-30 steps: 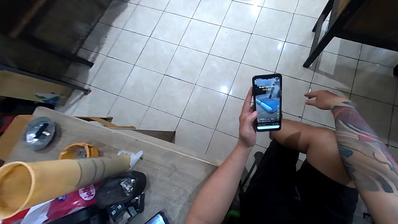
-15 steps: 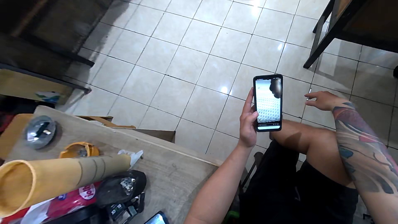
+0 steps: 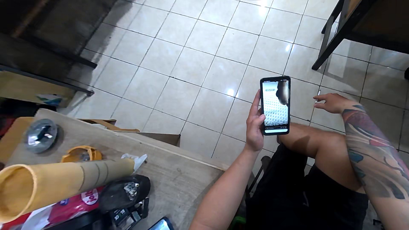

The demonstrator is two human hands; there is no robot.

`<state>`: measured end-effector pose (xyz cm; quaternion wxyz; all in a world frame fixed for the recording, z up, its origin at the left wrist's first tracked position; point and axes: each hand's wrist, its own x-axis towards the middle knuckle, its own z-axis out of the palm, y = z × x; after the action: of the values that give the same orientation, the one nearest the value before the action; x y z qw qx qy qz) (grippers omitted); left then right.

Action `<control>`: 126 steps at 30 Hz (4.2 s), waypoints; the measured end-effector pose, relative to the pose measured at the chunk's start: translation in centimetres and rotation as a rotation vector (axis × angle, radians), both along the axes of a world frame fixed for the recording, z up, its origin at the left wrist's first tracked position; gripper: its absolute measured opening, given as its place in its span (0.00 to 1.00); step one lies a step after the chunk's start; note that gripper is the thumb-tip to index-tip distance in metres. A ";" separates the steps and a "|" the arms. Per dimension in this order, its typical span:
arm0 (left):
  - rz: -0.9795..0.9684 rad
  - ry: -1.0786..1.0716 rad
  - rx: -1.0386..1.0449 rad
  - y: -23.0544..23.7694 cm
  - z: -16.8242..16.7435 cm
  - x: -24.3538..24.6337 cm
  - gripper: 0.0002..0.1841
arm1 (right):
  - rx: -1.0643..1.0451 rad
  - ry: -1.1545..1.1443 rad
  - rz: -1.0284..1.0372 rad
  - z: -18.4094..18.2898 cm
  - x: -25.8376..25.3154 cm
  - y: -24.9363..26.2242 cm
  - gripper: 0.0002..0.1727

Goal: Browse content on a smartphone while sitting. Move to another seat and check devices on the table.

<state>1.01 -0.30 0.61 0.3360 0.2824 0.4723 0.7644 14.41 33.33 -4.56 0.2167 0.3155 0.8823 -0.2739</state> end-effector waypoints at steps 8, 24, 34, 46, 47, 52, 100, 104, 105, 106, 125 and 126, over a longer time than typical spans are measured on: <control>-0.011 -0.014 -0.001 0.0 0.1 0.0 0.35 | 0.003 -0.001 -0.011 -0.2 0.0 0.2 0.29; -0.011 0.003 0.022 0.0 0.1 0.0 0.35 | -0.005 -0.013 -0.010 0.2 0.0 -0.1 0.29; -0.015 -0.012 0.034 0.0 0.1 0.0 0.35 | -0.019 -0.008 -0.012 0.4 0.1 -0.1 0.29; -0.014 -0.013 0.031 0.1 -0.1 0.0 0.35 | -0.026 -0.008 -0.028 0.5 0.1 -0.1 0.29; -0.015 -0.012 0.030 0.1 -0.1 0.0 0.35 | -0.027 -0.011 -0.030 0.5 0.1 -0.1 0.29; -0.007 -0.013 0.025 0.1 0.0 0.0 0.35 | -0.017 -0.003 -0.012 0.2 0.1 0.1 0.29; -0.001 0.011 0.030 0.0 0.0 0.1 0.36 | -0.012 -0.012 -0.015 0.0 0.3 0.2 0.29; -0.005 0.007 0.035 0.0 0.0 0.1 0.36 | -0.024 -0.010 -0.034 0.3 0.2 0.0 0.29; -0.008 0.004 0.036 0.0 0.0 0.1 0.35 | -0.026 -0.011 -0.034 0.4 0.2 -0.1 0.29; -0.008 0.001 0.033 0.0 0.0 0.1 0.35 | -0.027 -0.014 -0.031 0.4 0.2 -0.1 0.30; -0.011 0.014 0.017 -0.1 0.1 0.1 0.36 | -0.021 -0.023 -0.017 0.2 0.2 0.1 0.30; -0.012 0.013 0.017 -0.1 0.0 0.1 0.36 | -0.022 -0.019 -0.020 0.1 0.3 0.1 0.30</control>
<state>1.11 -0.37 0.66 0.3348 0.2931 0.4662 0.7646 14.69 33.44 -4.42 0.2259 0.3246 0.8738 -0.2830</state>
